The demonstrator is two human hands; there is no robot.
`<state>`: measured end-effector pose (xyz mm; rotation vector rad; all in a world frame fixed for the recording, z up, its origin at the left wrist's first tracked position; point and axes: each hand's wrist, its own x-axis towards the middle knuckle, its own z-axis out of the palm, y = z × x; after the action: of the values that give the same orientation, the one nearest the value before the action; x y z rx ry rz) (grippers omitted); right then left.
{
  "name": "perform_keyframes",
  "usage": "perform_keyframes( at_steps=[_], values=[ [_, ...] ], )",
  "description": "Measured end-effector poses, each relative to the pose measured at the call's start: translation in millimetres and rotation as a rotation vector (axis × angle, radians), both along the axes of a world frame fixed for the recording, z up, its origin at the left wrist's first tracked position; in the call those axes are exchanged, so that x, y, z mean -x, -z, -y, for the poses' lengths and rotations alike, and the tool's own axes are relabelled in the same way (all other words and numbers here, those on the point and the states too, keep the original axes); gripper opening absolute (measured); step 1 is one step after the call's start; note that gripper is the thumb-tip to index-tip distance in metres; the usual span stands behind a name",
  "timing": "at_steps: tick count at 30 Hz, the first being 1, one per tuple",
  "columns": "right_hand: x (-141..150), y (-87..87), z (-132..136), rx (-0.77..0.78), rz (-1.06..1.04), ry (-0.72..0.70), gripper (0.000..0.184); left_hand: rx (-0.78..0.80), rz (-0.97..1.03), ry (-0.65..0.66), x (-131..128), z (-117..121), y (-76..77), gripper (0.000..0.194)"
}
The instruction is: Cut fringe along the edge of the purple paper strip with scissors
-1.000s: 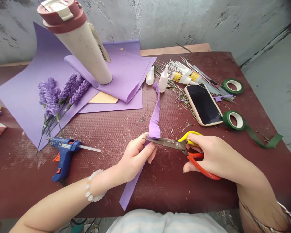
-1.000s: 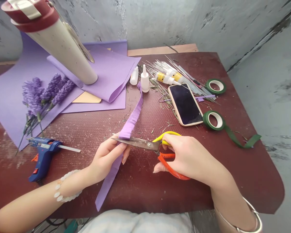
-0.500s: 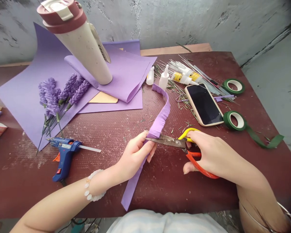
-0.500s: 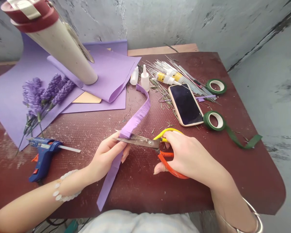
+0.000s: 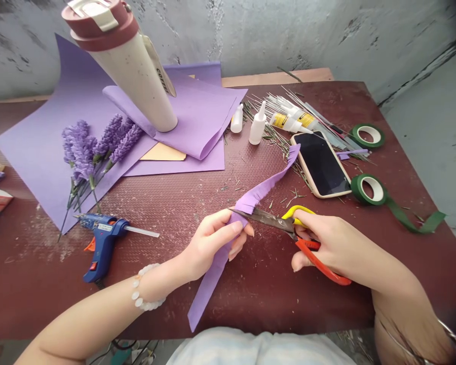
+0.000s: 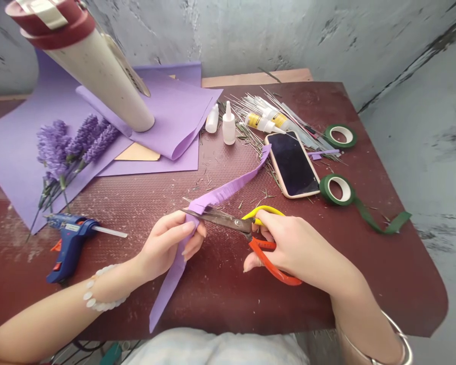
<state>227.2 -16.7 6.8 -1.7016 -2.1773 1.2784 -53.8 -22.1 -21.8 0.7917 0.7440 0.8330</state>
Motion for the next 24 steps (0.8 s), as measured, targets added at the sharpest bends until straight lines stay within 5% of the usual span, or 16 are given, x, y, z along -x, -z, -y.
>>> perform_keyframes(
  at_steps=[8, 17, 24],
  values=[
    [1.4, 1.7, -0.7, 0.009, 0.023, 0.043, 0.045, -0.015, 0.023, -0.076, -3.6, 0.9, -2.9, 0.037],
    [-2.3, 5.8, 0.5, -0.054, 0.043, 0.015, 0.06, 0.043, -0.132, -0.414, -9.9, -8.1, -3.9, 0.026],
    [-1.3, 5.5, 0.7, -0.078, 0.058, 0.004, 0.063, 0.022, -0.194, -0.295, -7.4, -6.0, -2.7, 0.024]
  ],
)
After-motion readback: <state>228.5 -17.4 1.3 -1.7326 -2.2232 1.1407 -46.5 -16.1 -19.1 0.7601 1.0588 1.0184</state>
